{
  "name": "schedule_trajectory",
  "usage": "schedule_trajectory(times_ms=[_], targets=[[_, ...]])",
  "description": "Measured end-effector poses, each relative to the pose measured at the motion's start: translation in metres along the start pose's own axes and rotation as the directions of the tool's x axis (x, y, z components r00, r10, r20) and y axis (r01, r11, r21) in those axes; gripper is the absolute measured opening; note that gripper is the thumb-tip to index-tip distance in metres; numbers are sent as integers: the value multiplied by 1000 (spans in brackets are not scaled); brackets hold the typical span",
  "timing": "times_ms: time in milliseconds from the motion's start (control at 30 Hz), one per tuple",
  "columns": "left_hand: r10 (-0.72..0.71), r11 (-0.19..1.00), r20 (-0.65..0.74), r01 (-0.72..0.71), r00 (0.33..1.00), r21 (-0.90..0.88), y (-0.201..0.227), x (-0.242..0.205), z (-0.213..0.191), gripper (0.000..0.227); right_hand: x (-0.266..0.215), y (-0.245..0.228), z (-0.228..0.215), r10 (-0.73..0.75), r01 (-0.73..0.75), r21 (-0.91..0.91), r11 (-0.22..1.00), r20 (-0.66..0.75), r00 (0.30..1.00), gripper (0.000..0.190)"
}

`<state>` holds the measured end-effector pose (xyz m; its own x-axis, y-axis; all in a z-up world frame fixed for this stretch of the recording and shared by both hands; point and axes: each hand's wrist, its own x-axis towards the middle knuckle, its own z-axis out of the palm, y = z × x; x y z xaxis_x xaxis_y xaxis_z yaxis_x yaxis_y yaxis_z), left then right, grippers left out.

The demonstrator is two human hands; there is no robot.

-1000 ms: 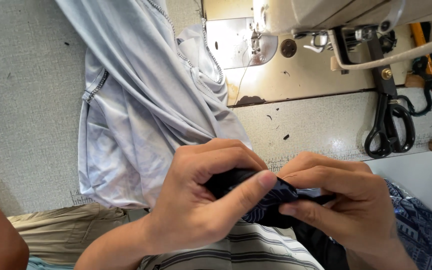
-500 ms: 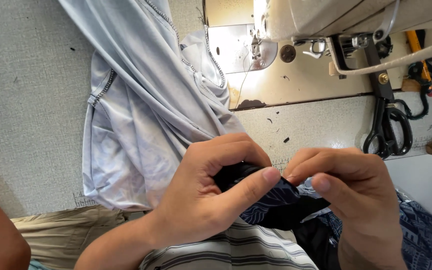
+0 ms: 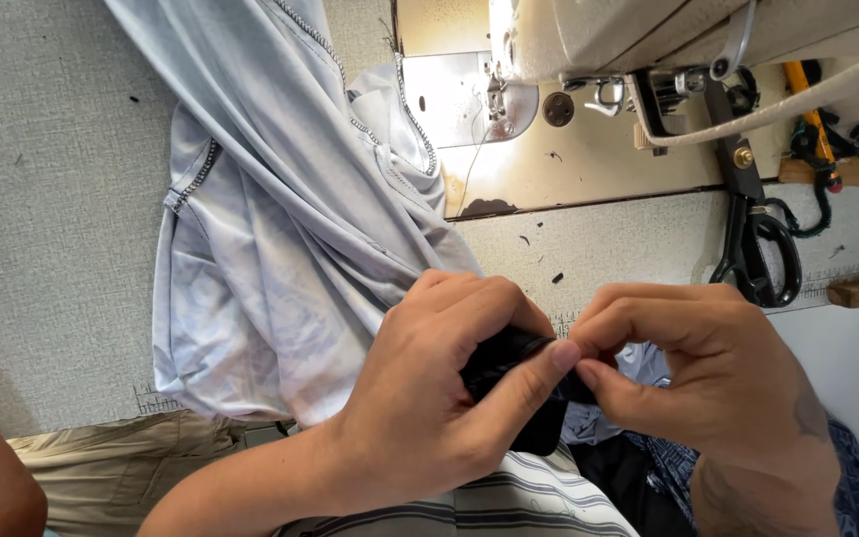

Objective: Trimming excess fabric from a garment using scissors at a sewing station and manually adjusting the edges.

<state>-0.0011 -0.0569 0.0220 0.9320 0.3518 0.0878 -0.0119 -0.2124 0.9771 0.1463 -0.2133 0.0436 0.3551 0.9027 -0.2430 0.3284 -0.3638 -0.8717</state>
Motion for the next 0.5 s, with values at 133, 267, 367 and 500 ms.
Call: schedule_trajectory(times_ms=[133, 267, 367, 500], targets=[[-124, 992, 111, 119, 986, 52, -5, 2, -1, 29, 1, 9, 0, -35, 35, -38, 999, 11, 999, 8], [-278, 954, 138, 290, 951, -81, -7, 0, -7, 34, 2, 14, 7, -67, 61, 115, 992, 51, 996, 8], [-216, 941, 133, 242, 967, -235, -9, 0, -8, 34, -1, 19, 19, -53, 48, 396, 917, 2, 999, 17], [-191, 910, 134, 227, 972, -347, -16, 0, -8, 35, -1, 31, 30, -41, 59, 617, 785, -44, 998, 17]])
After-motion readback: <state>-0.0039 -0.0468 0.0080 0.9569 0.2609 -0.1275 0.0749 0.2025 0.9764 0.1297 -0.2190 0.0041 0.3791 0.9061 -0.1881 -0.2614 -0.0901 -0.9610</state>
